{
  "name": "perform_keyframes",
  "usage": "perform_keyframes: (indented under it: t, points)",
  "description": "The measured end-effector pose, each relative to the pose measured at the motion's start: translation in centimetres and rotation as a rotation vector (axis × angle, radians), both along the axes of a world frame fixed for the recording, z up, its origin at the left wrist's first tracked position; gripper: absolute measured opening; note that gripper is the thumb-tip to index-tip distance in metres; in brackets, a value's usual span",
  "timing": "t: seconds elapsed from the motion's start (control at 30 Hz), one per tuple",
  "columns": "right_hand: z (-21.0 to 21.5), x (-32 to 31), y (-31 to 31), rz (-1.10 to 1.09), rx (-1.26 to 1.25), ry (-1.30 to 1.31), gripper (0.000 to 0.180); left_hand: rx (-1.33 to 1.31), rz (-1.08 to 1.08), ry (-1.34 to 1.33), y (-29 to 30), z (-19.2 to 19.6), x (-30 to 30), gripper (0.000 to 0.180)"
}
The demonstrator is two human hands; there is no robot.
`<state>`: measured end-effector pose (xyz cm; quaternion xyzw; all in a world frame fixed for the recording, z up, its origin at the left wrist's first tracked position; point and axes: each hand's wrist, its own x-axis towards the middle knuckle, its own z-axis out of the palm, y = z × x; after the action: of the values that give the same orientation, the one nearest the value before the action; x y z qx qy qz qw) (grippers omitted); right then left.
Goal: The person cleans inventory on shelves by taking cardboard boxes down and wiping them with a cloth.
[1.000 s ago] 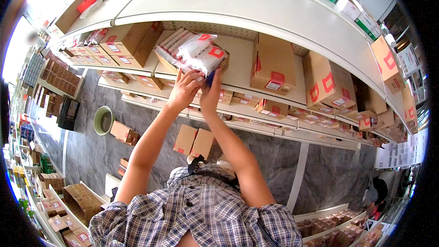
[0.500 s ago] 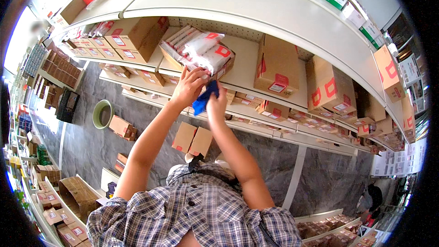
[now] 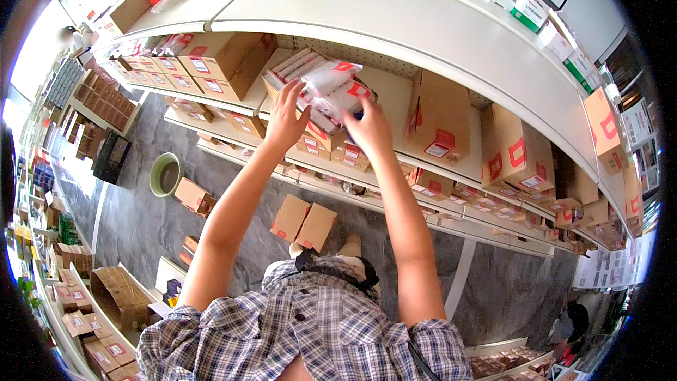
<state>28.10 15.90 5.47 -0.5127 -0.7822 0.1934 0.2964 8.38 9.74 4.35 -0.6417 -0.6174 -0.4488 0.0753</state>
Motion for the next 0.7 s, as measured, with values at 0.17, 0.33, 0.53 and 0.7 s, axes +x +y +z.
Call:
perform_keyframes:
  t: [0.17, 0.33, 0.53, 0.7]
  points:
    - [-0.5, -1.3, -3.0, 0.055, 0.063, 0.020, 0.065, -0.184, -0.066, 0.136, 4.2, 0.4, -0.1, 0.056]
    - [-1.0, -1.2, -2.5, 0.051, 0.169, 0.041, 0.060, -0.151, -0.077, 0.010, 5.7, 0.5, -0.3, 0.026]
    - [-0.5, -0.5, -0.8, -0.046, 0.264, 0.227, 0.024, -0.133, 0.133, -0.199, 6.3, 1.6, -2.4, 0.017]
    - [-0.5, 1.5, 2.7, -0.114, 0.190, 0.502, 0.028, 0.104, 0.264, -0.313, 6.1, 2.5, -5.7, 0.018]
